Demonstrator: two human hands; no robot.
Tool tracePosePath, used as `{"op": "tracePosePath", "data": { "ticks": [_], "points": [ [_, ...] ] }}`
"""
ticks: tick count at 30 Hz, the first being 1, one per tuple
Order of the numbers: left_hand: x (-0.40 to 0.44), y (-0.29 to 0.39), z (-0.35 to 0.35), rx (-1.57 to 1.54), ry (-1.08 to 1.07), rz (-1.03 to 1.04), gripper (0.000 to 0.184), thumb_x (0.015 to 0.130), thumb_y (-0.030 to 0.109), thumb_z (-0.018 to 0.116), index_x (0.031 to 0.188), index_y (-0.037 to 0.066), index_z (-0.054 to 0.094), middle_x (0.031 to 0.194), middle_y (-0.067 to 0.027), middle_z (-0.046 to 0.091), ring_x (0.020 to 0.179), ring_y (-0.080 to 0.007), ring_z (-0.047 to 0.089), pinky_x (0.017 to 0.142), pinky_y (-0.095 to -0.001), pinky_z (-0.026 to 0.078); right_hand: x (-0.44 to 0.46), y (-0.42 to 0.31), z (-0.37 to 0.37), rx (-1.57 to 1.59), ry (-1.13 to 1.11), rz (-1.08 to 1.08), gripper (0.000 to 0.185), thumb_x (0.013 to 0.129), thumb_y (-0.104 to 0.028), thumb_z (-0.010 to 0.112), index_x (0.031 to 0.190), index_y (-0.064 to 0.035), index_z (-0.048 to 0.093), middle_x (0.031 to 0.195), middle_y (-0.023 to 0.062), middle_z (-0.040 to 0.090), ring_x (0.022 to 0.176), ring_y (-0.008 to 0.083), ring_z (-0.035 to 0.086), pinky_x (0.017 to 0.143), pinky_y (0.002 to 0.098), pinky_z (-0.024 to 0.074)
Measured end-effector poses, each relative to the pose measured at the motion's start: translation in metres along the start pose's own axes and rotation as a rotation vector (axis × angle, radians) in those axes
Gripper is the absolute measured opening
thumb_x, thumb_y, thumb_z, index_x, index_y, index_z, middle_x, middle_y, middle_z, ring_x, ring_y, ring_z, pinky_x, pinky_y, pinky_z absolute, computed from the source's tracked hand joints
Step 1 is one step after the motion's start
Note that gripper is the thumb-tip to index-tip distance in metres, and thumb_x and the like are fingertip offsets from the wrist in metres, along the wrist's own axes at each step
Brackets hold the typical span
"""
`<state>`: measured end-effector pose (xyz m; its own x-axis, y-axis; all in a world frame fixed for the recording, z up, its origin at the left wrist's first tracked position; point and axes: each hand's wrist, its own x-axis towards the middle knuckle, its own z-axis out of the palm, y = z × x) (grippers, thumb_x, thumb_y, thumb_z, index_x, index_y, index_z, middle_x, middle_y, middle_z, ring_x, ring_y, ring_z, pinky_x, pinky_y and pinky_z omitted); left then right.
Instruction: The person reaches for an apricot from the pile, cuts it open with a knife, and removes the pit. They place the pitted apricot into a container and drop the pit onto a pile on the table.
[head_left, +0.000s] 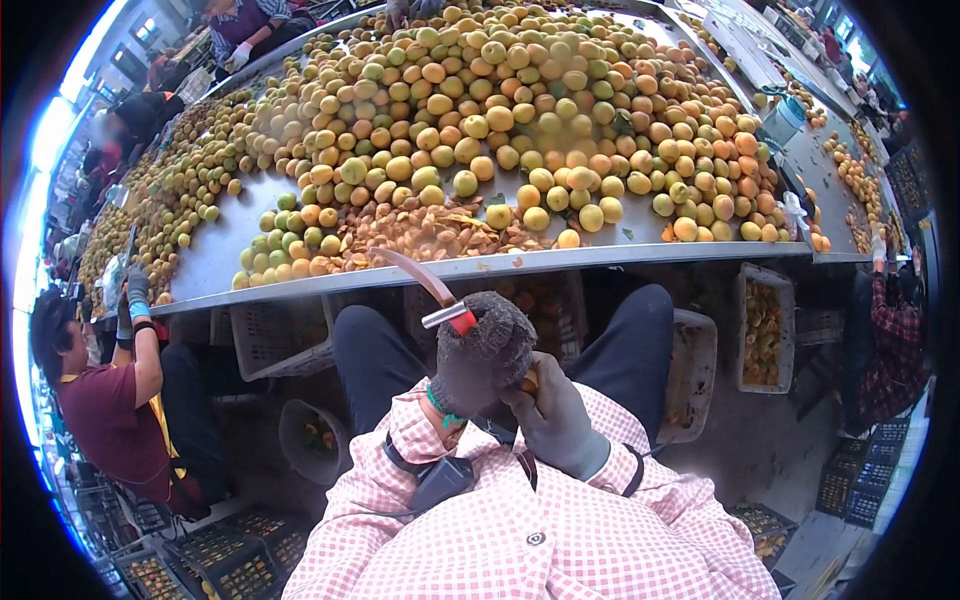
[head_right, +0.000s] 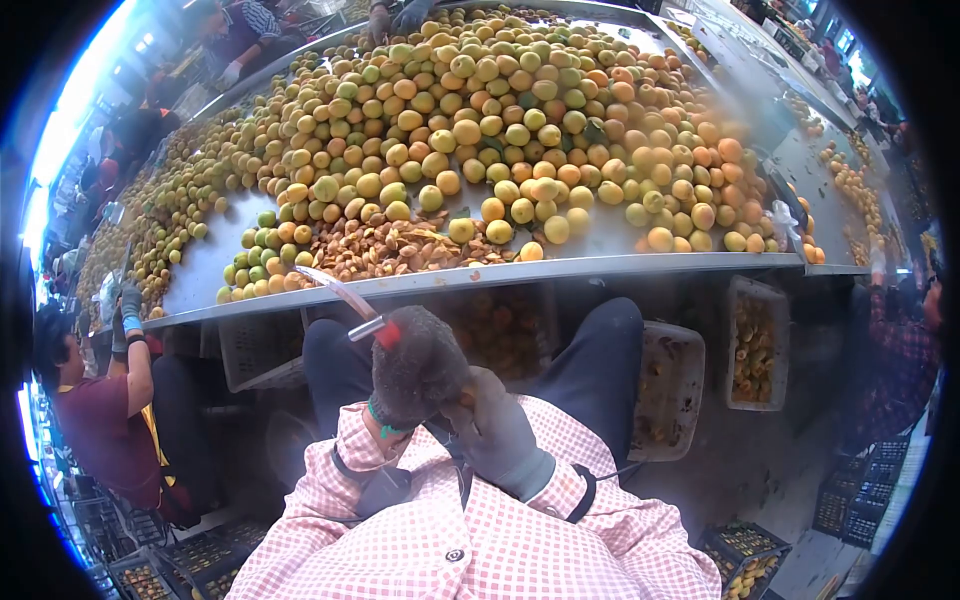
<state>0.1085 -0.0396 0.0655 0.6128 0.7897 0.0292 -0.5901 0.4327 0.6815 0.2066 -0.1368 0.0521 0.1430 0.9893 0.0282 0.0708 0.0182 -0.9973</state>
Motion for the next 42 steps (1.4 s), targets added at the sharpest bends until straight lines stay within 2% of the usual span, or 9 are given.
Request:
{"op": "tracePosePath", "data": {
  "ticks": [2,9,17,27,29,32,34,36,42],
  "points": [
    [0.001,-0.001,-0.007,-0.281,-0.014,-0.097,0.017,0.091,0.02,0.06,0.093,0.004,0.056,0.075,-0.0059,0.056,0.059,-0.0114,0.052,0.047,-0.0218,0.04,0.004,0.009,0.001,-0.06,-0.003,-0.096,0.027,0.091,-0.006,0.056,0.113,-0.0022,0.043,0.081,0.0025,0.052,0.064,0.0042,0.049,0.057,0.0177,0.0397],
    [0.014,0.021,0.006,-0.06,-0.04,-0.05,0.028,0.091,0.031,0.06,0.095,0.003,0.056,0.062,0.0001,0.046,0.049,-0.0062,0.04,0.041,-0.0206,0.029,0.005,-0.013,-0.01,0.252,-0.147,0.22,0.024,0.092,-0.007,0.055,0.113,-0.0039,0.044,0.075,0.0006,0.05,0.058,0.0034,0.045,0.053,0.0173,0.0379],
    [0.011,0.017,0.021,-0.204,0.139,0.033,0.02,0.092,0.025,0.06,0.091,0.005,0.057,0.058,0.0015,0.044,0.045,-0.0075,0.038,0.039,-0.0208,0.029,0.003,-0.015,-0.006,-0.095,0.004,-0.127,0.034,0.086,-0.004,0.06,0.117,-0.0025,0.046,0.102,0.0184,0.06,0.091,0.0326,0.065,0.076,0.0352,0.0508],
    [0.02,0.006,0.002,-0.292,0.147,-0.059,0.021,0.092,0.027,0.059,0.089,0.006,0.056,0.057,0.0044,0.042,0.043,-0.0065,0.037,0.039,-0.0212,0.028,0.007,0.021,-0.008,-0.255,0.037,-0.366,0.035,0.085,-0.007,0.062,0.117,-0.0046,0.048,0.093,0.0161,0.058,0.079,0.029,0.062,0.068,0.0369,0.0488],
    [0.018,0.005,0.004,-0.203,0.178,-0.074,0.022,0.092,0.027,0.06,0.089,0.006,0.056,0.057,0.0042,0.043,0.044,-0.0066,0.039,0.039,-0.0208,0.029,0.005,0.009,-0.005,0.142,0.007,0.298,0.027,0.089,-0.013,0.058,0.112,-0.0037,0.048,0.091,0.0138,0.058,0.079,0.0231,0.061,0.068,0.0339,0.0476],
    [0.008,0.006,0.007,-0.088,0.2,-0.133,0.021,0.091,0.027,0.061,0.09,0.007,0.056,0.059,0.0036,0.044,0.045,-0.0068,0.041,0.04,-0.0201,0.03,0.012,-0.017,-0.017,0.493,-0.182,0.5,0.023,0.09,-0.015,0.061,0.105,-0.0081,0.045,0.076,-0.002,0.048,0.051,0.0019,0.04,0.043,0.0171,0.0303],
    [0.008,0.008,0.01,-0.067,0.178,-0.167,0.021,0.091,0.027,0.061,0.09,0.007,0.056,0.06,0.0031,0.045,0.046,-0.0069,0.042,0.04,-0.0198,0.03,0.01,-0.01,-0.013,0.402,-0.182,0.417,0.022,0.091,-0.014,0.058,0.107,-0.0053,0.045,0.076,0.0011,0.051,0.055,0.0062,0.046,0.049,0.0201,0.0379],
    [0.008,0.011,0.014,-0.073,0.201,-0.145,0.019,0.091,0.025,0.062,0.09,0.007,0.056,0.06,0.0023,0.045,0.045,-0.0075,0.041,0.039,-0.0206,0.031,0.007,0.001,-0.001,-0.1,0.035,-0.111,0.024,0.092,-0.013,0.055,0.11,-0.0017,0.044,0.078,0.0057,0.054,0.062,0.0109,0.052,0.056,0.0239,0.0431],
    [0.01,0.004,0.01,-0.281,0.178,-0.065,0.019,0.094,0.027,0.057,0.09,0.008,0.056,0.056,0.0032,0.04,0.041,-0.0082,0.035,0.038,-0.0227,0.028,0.012,0.016,-0.005,-0.274,0.071,-0.34,0.034,0.088,-0.027,0.059,0.111,-0.0032,0.052,0.087,0.0147,0.06,0.079,0.0316,0.058,0.069,0.0386,0.0472]
  ]
}}
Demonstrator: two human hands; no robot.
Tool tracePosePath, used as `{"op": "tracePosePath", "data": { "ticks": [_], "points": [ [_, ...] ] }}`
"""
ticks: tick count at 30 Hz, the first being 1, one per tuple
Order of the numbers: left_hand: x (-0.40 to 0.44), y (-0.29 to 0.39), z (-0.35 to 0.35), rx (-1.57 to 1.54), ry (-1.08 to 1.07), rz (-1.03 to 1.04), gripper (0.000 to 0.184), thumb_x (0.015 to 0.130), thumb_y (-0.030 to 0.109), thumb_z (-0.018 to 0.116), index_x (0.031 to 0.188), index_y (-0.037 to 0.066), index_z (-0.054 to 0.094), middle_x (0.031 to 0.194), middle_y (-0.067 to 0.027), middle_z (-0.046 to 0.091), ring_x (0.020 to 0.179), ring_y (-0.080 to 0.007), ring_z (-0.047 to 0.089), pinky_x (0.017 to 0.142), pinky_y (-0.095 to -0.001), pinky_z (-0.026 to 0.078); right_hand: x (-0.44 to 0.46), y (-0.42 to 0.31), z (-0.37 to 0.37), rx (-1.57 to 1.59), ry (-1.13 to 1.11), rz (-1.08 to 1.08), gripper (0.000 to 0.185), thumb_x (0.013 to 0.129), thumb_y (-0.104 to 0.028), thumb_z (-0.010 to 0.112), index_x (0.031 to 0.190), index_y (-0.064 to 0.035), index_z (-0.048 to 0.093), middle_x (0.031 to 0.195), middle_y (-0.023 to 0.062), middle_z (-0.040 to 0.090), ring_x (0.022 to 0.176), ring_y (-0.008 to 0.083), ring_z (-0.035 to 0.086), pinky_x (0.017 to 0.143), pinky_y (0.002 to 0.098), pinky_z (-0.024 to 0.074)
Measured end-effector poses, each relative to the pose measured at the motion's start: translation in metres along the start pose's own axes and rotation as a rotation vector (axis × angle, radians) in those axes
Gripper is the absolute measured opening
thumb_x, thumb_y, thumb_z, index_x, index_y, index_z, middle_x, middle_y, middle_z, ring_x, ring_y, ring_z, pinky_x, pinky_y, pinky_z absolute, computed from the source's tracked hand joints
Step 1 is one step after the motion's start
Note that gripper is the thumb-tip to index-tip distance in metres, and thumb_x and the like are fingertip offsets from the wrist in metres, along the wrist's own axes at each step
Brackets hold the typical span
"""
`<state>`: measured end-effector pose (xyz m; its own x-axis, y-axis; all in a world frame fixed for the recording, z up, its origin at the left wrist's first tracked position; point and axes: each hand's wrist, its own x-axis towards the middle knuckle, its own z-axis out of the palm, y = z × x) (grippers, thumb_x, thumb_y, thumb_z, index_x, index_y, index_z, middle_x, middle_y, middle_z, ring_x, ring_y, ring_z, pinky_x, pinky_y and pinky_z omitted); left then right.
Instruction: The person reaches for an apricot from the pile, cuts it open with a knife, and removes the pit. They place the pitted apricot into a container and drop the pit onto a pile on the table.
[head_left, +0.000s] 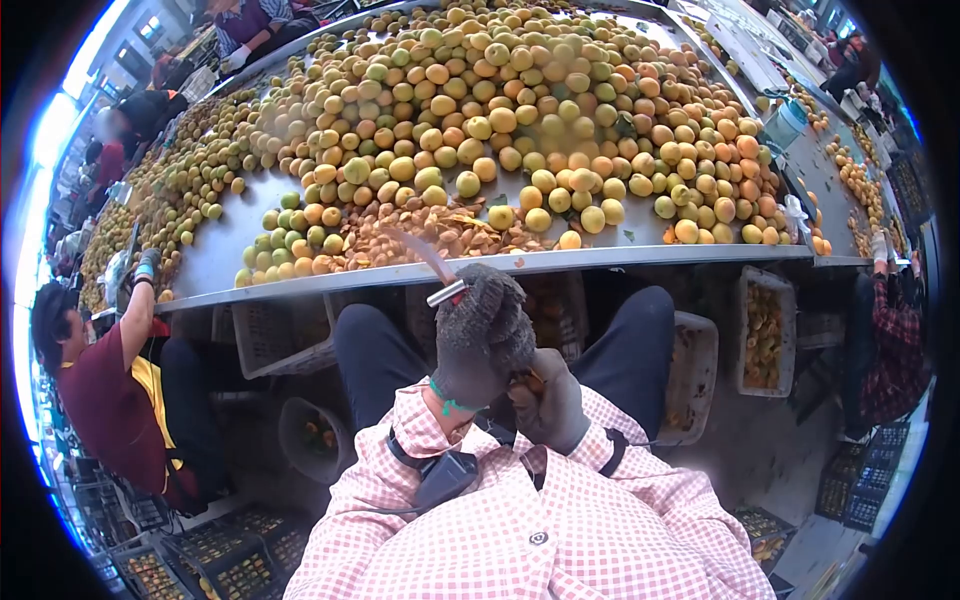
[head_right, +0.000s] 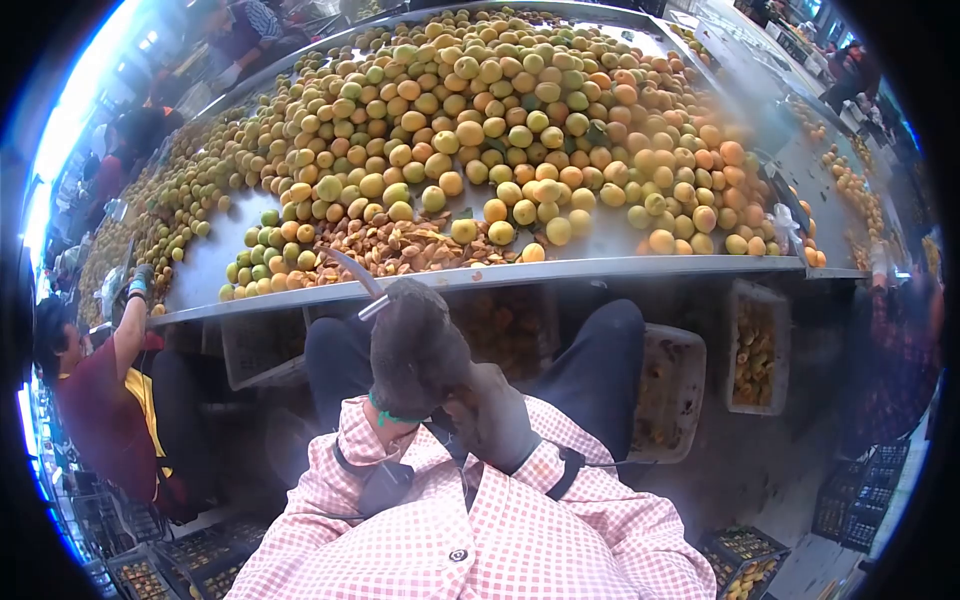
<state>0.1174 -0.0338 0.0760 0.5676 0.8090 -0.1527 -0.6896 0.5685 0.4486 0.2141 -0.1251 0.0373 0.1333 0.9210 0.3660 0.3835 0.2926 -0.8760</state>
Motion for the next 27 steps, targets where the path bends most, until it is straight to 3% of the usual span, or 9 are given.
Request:
{"op": "tracePosePath", "data": {
  "ticks": [2,11,14,17,20,22,24,25,27],
  "points": [
    [0.004,0.0,0.002,0.021,-0.014,0.015,0.02,0.095,0.028,0.054,0.09,0.008,0.056,0.056,0.0042,0.038,0.041,-0.0076,0.033,0.038,-0.0226,0.027,0.001,0.001,0.0,-0.025,-0.038,0.032,0.035,0.084,-0.026,0.063,0.112,-0.007,0.055,0.091,0.0182,0.06,0.085,0.0397,0.059,0.072,0.0455,0.0484],
    [0.015,-0.001,-0.001,0.027,0.197,-0.01,0.025,0.097,0.033,0.05,0.084,0.011,0.054,0.052,0.0073,0.028,0.039,-0.005,0.026,0.038,-0.022,0.022,0.0,0.014,0.003,-0.188,0.036,-0.028,0.039,0.087,-0.036,0.061,0.111,-0.0052,0.056,0.089,0.0123,0.061,0.078,0.0295,0.062,0.063,0.0383,0.0491],
    [0.02,0.002,-0.016,0.06,0.259,0.034,0.025,0.097,0.031,0.049,0.081,0.012,0.052,0.052,0.0078,0.027,0.038,-0.0048,0.025,0.037,-0.022,0.022,0.002,0.011,0.002,0.281,0.038,0.356,0.04,0.094,-0.042,0.051,0.11,-0.0044,0.054,0.091,0.0083,0.063,0.079,0.0205,0.062,0.064,0.0289,0.0493],
    [0.016,0.018,-0.032,-0.025,0.224,0.044,0.026,0.097,0.031,0.048,0.077,0.014,0.049,0.051,0.0083,0.027,0.037,-0.0048,0.024,0.036,-0.0222,0.021,0.01,0.026,-0.008,1.288,0.043,0.833,0.039,0.099,-0.04,0.04,0.118,-0.0077,0.051,0.11,0.0078,0.058,0.094,0.0183,0.061,0.073,0.0281,0.0525],
    [0.008,0.036,-0.04,-0.125,0.141,0.04,0.031,0.098,0.033,0.046,0.072,0.017,0.044,0.052,0.0084,0.026,0.038,-0.0049,0.023,0.036,-0.0227,0.021,0.015,0.039,-0.003,1.382,0.211,0.953,0.04,0.099,-0.04,0.039,0.119,-0.0072,0.05,0.113,0.0085,0.057,0.101,0.0209,0.059,0.083,0.0335,0.0514],
    [0.003,0.042,-0.05,-0.233,0.149,0.047,0.033,0.099,0.035,0.045,0.072,0.017,0.043,0.054,0.0084,0.025,0.039,-0.0049,0.024,0.037,-0.0227,0.021,0.011,0.063,0.001,1.364,0.17,0.929,0.04,0.099,-0.04,0.039,0.121,-0.0076,0.05,0.116,0.0071,0.057,0.11,0.0197,0.054,0.095,0.037,0.0429],
    [-0.002,0.044,-0.059,-0.188,0.191,0.088,0.034,0.099,0.034,0.044,0.071,0.016,0.042,0.054,0.008,0.026,0.039,-0.0047,0.025,0.037,-0.0222,0.022,0.006,0.082,0.006,0.503,0.167,0.708,0.038,0.1,-0.037,0.04,0.121,-0.0082,0.052,0.121,0.005,0.056,0.116,0.0159,0.05,0.1,0.0379,0.0354],
    [-0.005,0.047,-0.066,-0.178,0.149,0.077,0.033,0.099,0.034,0.044,0.071,0.015,0.044,0.054,0.008,0.026,0.038,-0.0044,0.025,0.036,-0.0218,0.022,0.004,0.088,0.007,0.524,0.184,0.714,0.036,0.1,-0.036,0.041,0.12,-0.0089,0.054,0.124,0.0035,0.055,0.121,0.013,0.044,0.104,0.0365,0.0273],
    [-0.01,0.049,-0.076,-0.163,0.187,0.061,0.033,0.099,0.035,0.043,0.074,0.015,0.047,0.053,0.008,0.027,0.037,-0.004,0.026,0.036,-0.0212,0.023,0.002,0.088,0.01,0.73,0.238,0.926,0.037,0.099,-0.037,0.044,0.119,-0.0065,0.054,0.115,0.005,0.058,0.104,0.014,0.055,0.089,0.0312,0.0416]
  ]
}}
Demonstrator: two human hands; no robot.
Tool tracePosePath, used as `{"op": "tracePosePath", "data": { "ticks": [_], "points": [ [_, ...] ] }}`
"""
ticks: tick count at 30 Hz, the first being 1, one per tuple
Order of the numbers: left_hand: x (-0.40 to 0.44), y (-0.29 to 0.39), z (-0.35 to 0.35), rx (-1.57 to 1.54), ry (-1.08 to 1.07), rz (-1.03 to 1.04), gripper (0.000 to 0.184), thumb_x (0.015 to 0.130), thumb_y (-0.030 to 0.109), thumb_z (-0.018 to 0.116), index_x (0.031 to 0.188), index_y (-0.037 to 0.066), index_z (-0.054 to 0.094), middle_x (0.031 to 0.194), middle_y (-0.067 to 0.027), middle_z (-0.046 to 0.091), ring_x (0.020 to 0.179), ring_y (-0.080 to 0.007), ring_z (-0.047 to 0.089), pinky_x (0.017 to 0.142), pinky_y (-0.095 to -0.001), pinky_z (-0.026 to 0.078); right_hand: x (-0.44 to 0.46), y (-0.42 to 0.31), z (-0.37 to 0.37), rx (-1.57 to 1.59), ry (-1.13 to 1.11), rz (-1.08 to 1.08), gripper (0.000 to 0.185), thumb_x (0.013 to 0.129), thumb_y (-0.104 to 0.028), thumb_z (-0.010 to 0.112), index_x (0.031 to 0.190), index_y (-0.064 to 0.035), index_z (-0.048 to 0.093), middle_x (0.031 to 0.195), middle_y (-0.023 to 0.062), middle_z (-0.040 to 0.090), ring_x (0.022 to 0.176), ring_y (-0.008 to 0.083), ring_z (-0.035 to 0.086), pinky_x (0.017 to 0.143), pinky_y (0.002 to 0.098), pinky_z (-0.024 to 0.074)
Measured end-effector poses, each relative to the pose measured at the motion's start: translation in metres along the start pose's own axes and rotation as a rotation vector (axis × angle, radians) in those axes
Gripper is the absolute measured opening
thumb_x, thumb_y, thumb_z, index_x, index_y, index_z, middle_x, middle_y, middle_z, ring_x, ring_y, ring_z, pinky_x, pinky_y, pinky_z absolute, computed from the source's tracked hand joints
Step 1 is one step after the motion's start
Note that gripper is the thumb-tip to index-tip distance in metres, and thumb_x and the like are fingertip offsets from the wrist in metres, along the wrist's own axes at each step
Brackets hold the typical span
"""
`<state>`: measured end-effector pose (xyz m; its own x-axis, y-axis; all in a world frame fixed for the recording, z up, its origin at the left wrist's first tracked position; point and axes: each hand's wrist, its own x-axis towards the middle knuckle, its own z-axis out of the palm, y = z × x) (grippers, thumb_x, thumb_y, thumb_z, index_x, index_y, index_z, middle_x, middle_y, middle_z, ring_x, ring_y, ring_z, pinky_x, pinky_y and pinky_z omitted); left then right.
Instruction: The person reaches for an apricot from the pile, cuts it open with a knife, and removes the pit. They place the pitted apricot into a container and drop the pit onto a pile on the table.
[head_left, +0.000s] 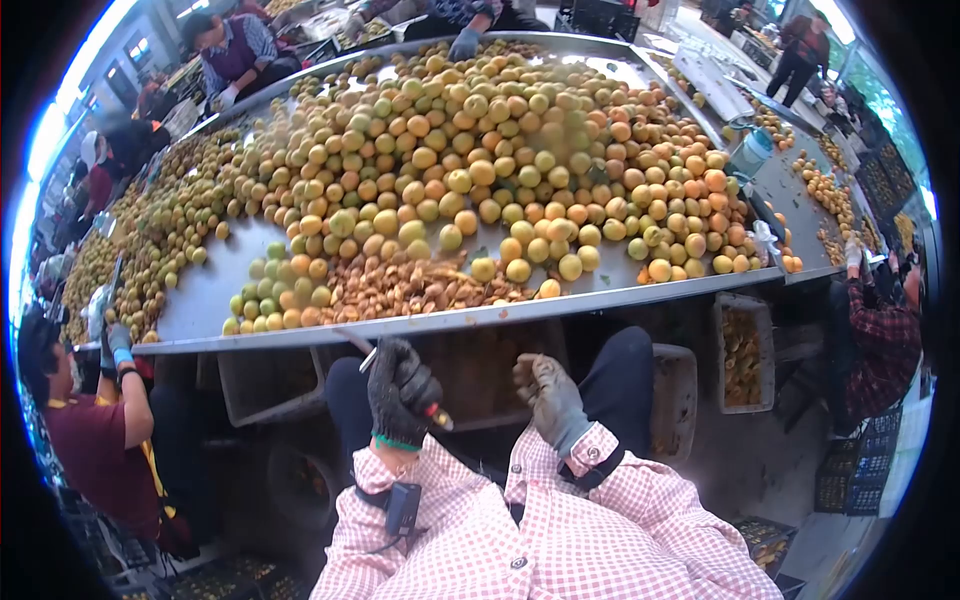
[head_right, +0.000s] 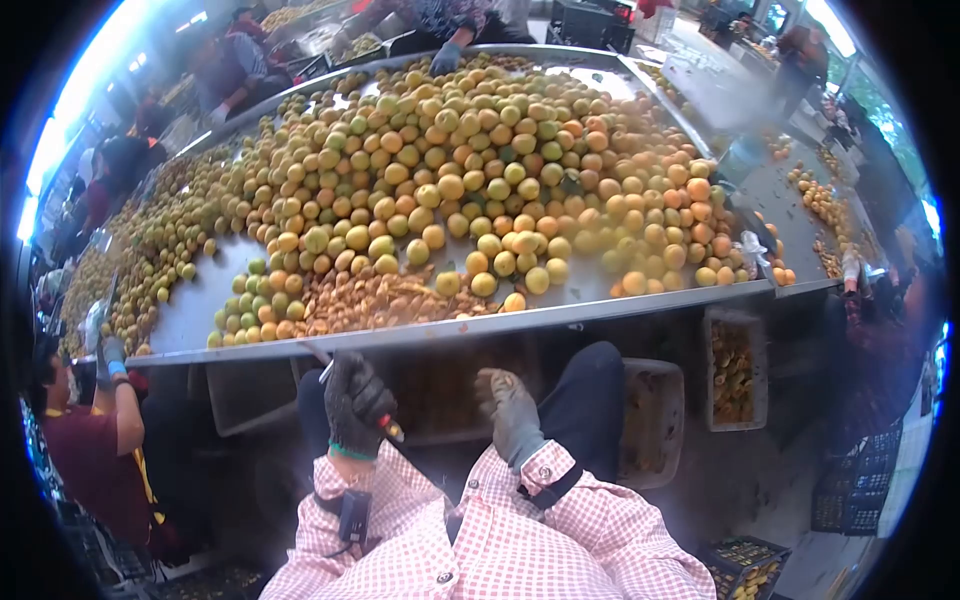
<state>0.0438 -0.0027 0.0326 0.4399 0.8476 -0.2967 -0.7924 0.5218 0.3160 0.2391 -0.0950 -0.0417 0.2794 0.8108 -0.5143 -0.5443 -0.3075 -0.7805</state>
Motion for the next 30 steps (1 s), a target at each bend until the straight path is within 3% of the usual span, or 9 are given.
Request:
{"op": "tracePosePath", "data": {
  "ticks": [1,5,11,13,15,17,24,28,30],
  "points": [
    [-0.002,0.001,-0.003,0.008,0.077,0.006,0.032,0.099,0.035,0.043,0.075,0.014,0.049,0.052,0.008,0.027,0.037,-0.0038,0.026,0.035,-0.021,0.023,0.001,-0.004,0.0,0.166,-0.074,0.15,0.039,0.098,-0.037,0.045,0.119,-0.0055,0.053,0.113,0.0053,0.058,0.096,0.0141,0.059,0.082,0.0298,0.0459],
    [0.0,0.0,-0.037,-0.005,0.041,-0.058,0.029,0.099,0.033,0.045,0.082,0.013,0.055,0.053,0.0074,0.031,0.038,-0.0033,0.028,0.035,-0.0205,0.025,0.005,-0.058,0.041,-0.034,-0.259,0.098,0.04,0.097,-0.033,0.05,0.123,-0.0038,0.049,0.109,0.0053,0.058,0.081,0.0133,0.06,0.071,0.0277,0.0487],
    [0.011,-0.002,-0.054,0.106,0.164,-0.087,0.028,0.097,0.034,0.047,0.078,0.014,0.051,0.05,0.007,0.029,0.036,-0.0059,0.027,0.035,-0.0233,0.024,0.081,-0.106,0.075,-0.457,-0.375,-0.503,0.042,0.094,-0.022,0.057,0.128,0.0001,0.045,0.106,0.0055,0.059,0.089,0.0127,0.057,0.079,0.026,0.0483],
    [0.016,-0.001,-0.062,0.043,0.151,-0.082,0.026,0.097,0.033,0.048,0.08,0.014,0.052,0.05,0.0063,0.029,0.036,-0.0071,0.027,0.035,-0.0245,0.024,0.105,-0.117,0.068,-0.695,-0.347,-0.366,0.039,0.093,-0.021,0.057,0.126,0.0005,0.049,0.11,0.0066,0.058,0.097,0.0128,0.057,0.085,0.0259,0.0467],
    [0.015,-0.003,-0.057,0.164,0.255,-0.098,0.024,0.097,0.031,0.049,0.081,0.013,0.053,0.05,0.0059,0.03,0.036,-0.008,0.027,0.035,-0.0252,0.024,0.114,-0.143,0.072,-0.827,-0.327,-0.416,0.039,0.088,-0.031,0.061,0.117,-0.0053,0.058,0.11,0.0128,0.062,0.102,0.0238,0.06,0.088,0.0318,0.0452],
    [0.014,-0.007,-0.052,0.167,0.256,-0.086,0.022,0.096,0.028,0.051,0.082,0.011,0.055,0.051,0.005,0.033,0.036,-0.008,0.029,0.035,-0.025,0.024,0.139,-0.165,0.077,-1.022,-0.269,-0.487,0.041,0.086,-0.033,0.064,0.115,-0.0057,0.058,0.111,0.0133,0.062,0.103,0.0241,0.06,0.088,0.0317,0.0458],
    [0.021,-0.014,-0.051,0.458,0.219,-0.192,0.016,0.09,0.021,0.062,0.083,0.006,0.06,0.055,0.002,0.045,0.041,-0.0081,0.04,0.038,-0.022,0.03,0.22,-0.189,0.131,-1.731,0.02,-1.033,0.059,0.081,-0.021,0.063,0.135,-0.0115,0.042,0.138,0.0133,0.045,0.127,0.0308,0.041,0.106,0.0383,0.0324],
    [0.025,-0.009,-0.051,0.587,0.241,-0.248,0.019,0.088,0.023,0.065,0.081,0.006,0.06,0.061,0.0025,0.048,0.047,-0.0071,0.042,0.04,-0.0234,0.034,0.274,-0.177,0.141,-1.756,0.118,-0.955,0.045,0.078,-0.016,0.056,0.122,-0.0092,0.052,0.119,0.0141,0.056,0.11,0.033,0.052,0.093,0.0408,0.0394],
    [0.027,-0.011,-0.054,0.663,0.27,-0.188,0.014,0.089,0.018,0.063,0.083,0.006,0.061,0.06,0.0024,0.049,0.047,-0.0077,0.044,0.041,-0.0228,0.034,0.269,-0.166,0.143,-1.936,0.259,-0.922,0.027,0.076,-0.018,0.058,0.1,-0.0089,0.061,0.102,0.0114,0.06,0.095,0.0303,0.055,0.081,0.0421,0.0421]
  ]
}}
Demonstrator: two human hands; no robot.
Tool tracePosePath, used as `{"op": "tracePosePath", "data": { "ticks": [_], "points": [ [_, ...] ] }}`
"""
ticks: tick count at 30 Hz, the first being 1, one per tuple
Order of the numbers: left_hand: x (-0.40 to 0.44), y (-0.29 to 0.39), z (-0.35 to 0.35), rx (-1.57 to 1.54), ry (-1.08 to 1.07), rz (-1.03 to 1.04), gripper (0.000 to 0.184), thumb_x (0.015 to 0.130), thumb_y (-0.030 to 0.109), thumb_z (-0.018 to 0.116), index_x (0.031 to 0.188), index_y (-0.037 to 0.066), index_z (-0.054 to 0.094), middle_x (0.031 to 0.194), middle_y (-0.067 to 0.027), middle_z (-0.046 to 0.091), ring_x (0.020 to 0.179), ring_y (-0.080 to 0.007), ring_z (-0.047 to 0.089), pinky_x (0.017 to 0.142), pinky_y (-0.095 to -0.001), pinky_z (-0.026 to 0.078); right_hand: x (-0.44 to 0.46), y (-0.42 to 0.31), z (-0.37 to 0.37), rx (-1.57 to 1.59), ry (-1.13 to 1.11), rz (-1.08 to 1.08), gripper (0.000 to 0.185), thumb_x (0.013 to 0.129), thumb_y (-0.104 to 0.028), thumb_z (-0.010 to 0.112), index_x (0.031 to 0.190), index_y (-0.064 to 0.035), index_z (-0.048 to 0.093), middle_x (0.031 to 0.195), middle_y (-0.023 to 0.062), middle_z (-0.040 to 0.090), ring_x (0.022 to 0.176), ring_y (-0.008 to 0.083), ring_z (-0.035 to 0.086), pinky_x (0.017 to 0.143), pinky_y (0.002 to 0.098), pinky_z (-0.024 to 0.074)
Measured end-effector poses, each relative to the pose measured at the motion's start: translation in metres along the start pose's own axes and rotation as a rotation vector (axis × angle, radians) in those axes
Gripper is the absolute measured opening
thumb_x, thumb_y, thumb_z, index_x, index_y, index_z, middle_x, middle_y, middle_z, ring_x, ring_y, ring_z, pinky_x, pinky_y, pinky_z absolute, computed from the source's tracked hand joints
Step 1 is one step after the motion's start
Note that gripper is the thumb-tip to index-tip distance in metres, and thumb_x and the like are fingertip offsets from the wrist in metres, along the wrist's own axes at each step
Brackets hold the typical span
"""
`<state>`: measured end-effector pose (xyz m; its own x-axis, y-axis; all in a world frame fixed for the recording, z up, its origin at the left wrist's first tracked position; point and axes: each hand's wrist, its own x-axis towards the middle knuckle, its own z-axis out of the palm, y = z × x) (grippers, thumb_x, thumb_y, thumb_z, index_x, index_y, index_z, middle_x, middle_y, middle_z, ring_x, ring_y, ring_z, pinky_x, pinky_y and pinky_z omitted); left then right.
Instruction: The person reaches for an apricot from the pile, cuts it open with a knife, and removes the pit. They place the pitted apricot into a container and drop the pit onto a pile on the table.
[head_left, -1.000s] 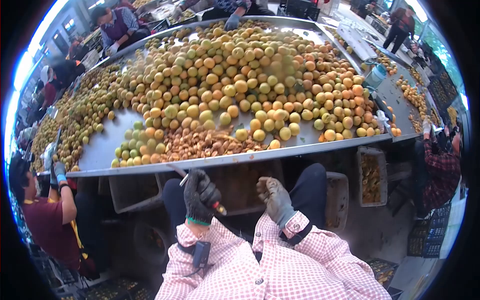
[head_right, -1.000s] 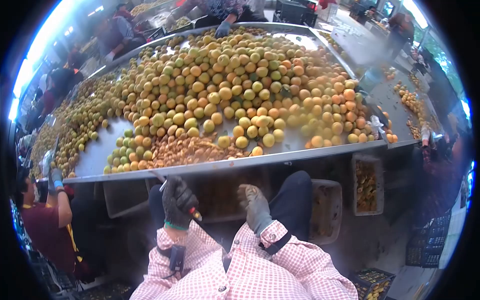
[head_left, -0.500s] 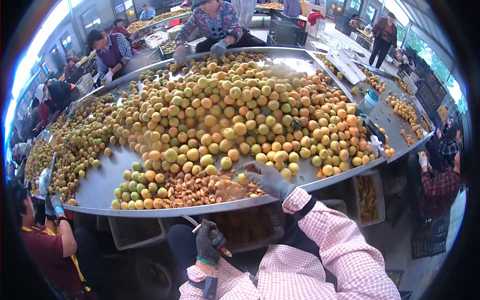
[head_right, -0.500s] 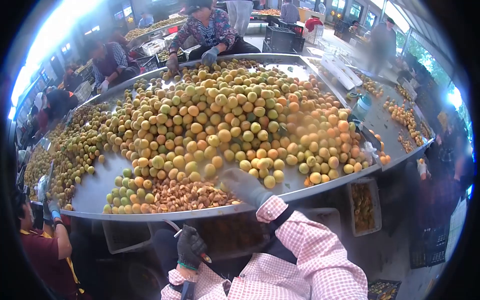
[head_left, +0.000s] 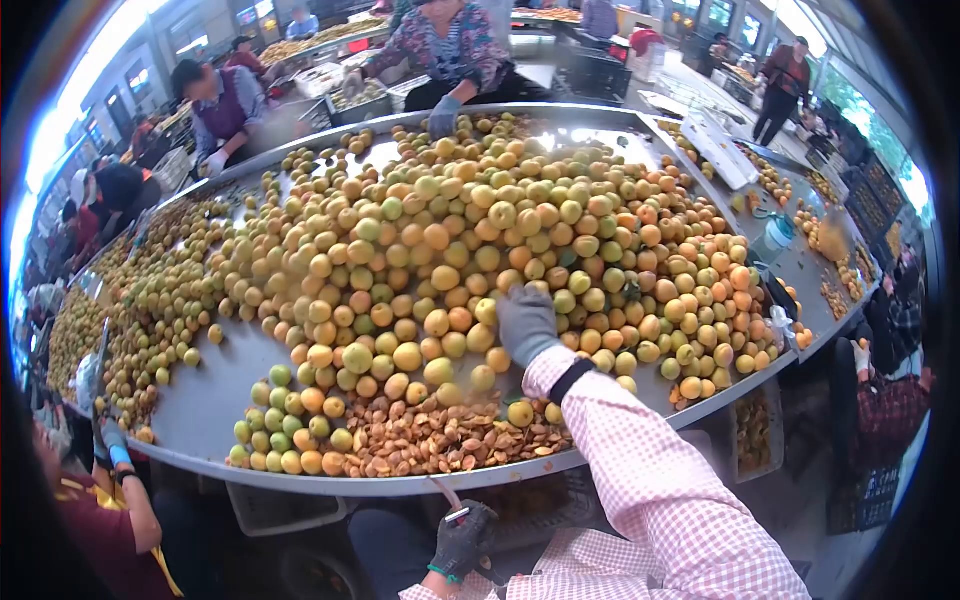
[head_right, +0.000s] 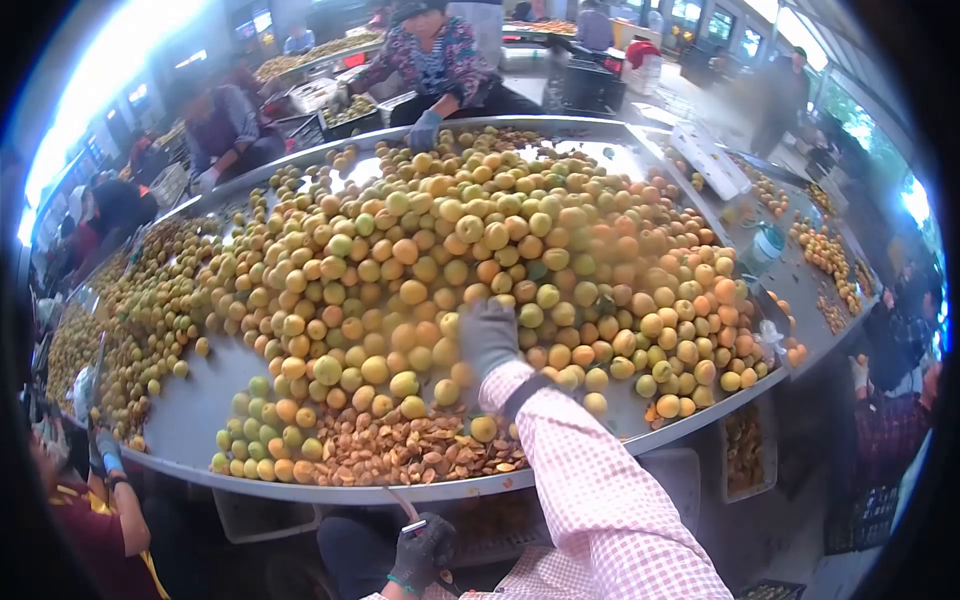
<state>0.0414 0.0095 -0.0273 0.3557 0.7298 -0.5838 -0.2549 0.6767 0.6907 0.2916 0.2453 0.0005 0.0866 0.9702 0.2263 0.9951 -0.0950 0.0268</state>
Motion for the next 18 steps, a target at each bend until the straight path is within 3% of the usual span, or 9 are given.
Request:
{"op": "tracePosePath", "data": {
  "ticks": [6,9,11,12,13,14,15,16,18],
  "points": [
    [0.025,-0.059,-0.038,0.066,-0.153,0.024,0.01,0.092,0.017,0.059,0.09,0.007,0.06,0.063,0.0062,0.048,0.052,-0.0046,0.045,0.045,-0.02,0.033,-0.062,0.03,-0.018,0.198,-0.126,-0.054,0.021,0.078,-0.029,0.063,0.084,-0.0084,0.066,0.086,0.0122,0.066,0.083,0.032,0.065,0.068,0.0429,0.0521],
    [0.032,-0.045,-0.037,0.049,-0.209,0.061,0.011,0.093,0.019,0.058,0.092,0.008,0.06,0.064,0.0081,0.046,0.052,-0.0025,0.041,0.045,-0.0191,0.031,-0.086,0.034,-0.034,0.744,-0.111,0.138,0.025,0.08,-0.03,0.065,0.092,-0.0087,0.063,0.091,0.0115,0.065,0.085,0.0299,0.064,0.074,0.04,0.0498],
    [0.018,-0.013,-0.018,0.955,-0.344,1.036,0.026,0.072,-0.001,0.062,0.098,0.001,0.06,0.07,-0.0072,0.052,0.06,-0.0215,0.052,0.054,-0.0329,0.042,-0.114,0.026,-0.047,1.287,-0.33,0.273,0.026,0.081,-0.029,0.065,0.098,-0.0105,0.063,0.096,0.0107,0.063,0.09,0.0301,0.062,0.081,0.0399,0.0479],
    [0.021,-0.025,-0.027,0.955,-0.357,1.046,0.026,0.072,-0.001,0.062,0.098,0.001,0.06,0.07,-0.0072,0.052,0.06,-0.0215,0.052,0.054,-0.0329,0.042,-0.135,0.018,-0.05,1.535,-0.426,0.273,0.026,0.082,-0.027,0.065,0.101,-0.0101,0.062,0.096,0.0101,0.063,0.089,0.0293,0.061,0.081,0.0389,0.0473],
    [0.031,-0.048,-0.043,0.697,-0.251,0.667,0.019,0.081,0.006,0.061,0.1,0.002,0.063,0.08,-0.0028,0.058,0.069,-0.0144,0.054,0.061,-0.0278,0.044,-0.168,0.008,-0.046,1.424,-0.181,-0.109,0.034,0.085,-0.031,0.064,0.108,-0.0073,0.059,0.096,0.0116,0.063,0.086,0.0257,0.06,0.082,0.0376,0.0471],
    [0.037,-0.062,-0.047,0.435,-0.148,0.291,0.016,0.09,0.012,0.06,0.102,0.004,0.066,0.09,0.0017,0.063,0.078,-0.0073,0.055,0.068,-0.0226,0.046,-0.183,-0.004,-0.08,1.158,-0.456,0.001,0.044,0.084,-0.034,0.066,0.115,-0.0051,0.056,0.095,0.0134,0.062,0.087,0.0254,0.059,0.081,0.0362,0.0473],
    [0.034,-0.06,-0.038,0.441,-0.167,0.302,0.016,0.09,0.012,0.06,0.102,0.004,0.066,0.09,0.0017,0.063,0.078,-0.0073,0.055,0.068,-0.0226,0.046,-0.206,-0.019,-0.08,1.309,-0.67,0.092,0.046,0.083,-0.036,0.067,0.113,-0.0025,0.057,0.093,0.0136,0.064,0.086,0.0232,0.061,0.08,0.0347,0.0478],
    [0.028,-0.053,-0.026,0.674,-0.211,0.439,0.016,0.091,0.014,0.058,0.101,0.004,0.065,0.089,0.0002,0.063,0.077,-0.009,0.057,0.066,-0.0244,0.047,-0.233,-0.033,-0.07,1.215,-0.374,-0.018,0.039,0.083,-0.033,0.067,0.105,-0.0018,0.059,0.086,0.0099,0.066,0.081,0.0201,0.063,0.076,0.0317,0.0484],
    [0.007,-0.04,0.002,1.135,-0.292,0.715,0.017,0.092,0.018,0.054,0.101,0.006,0.061,0.088,-0.0028,0.062,0.074,-0.0124,0.059,0.062,-0.0279,0.05,-0.254,-0.043,-0.103,1.439,-0.664,0.085,0.032,0.086,-0.03,0.065,0.101,-0.0023,0.06,0.091,0.0089,0.063,0.088,0.0188,0.061,0.078,0.0318,0.0471]
  ]
}}
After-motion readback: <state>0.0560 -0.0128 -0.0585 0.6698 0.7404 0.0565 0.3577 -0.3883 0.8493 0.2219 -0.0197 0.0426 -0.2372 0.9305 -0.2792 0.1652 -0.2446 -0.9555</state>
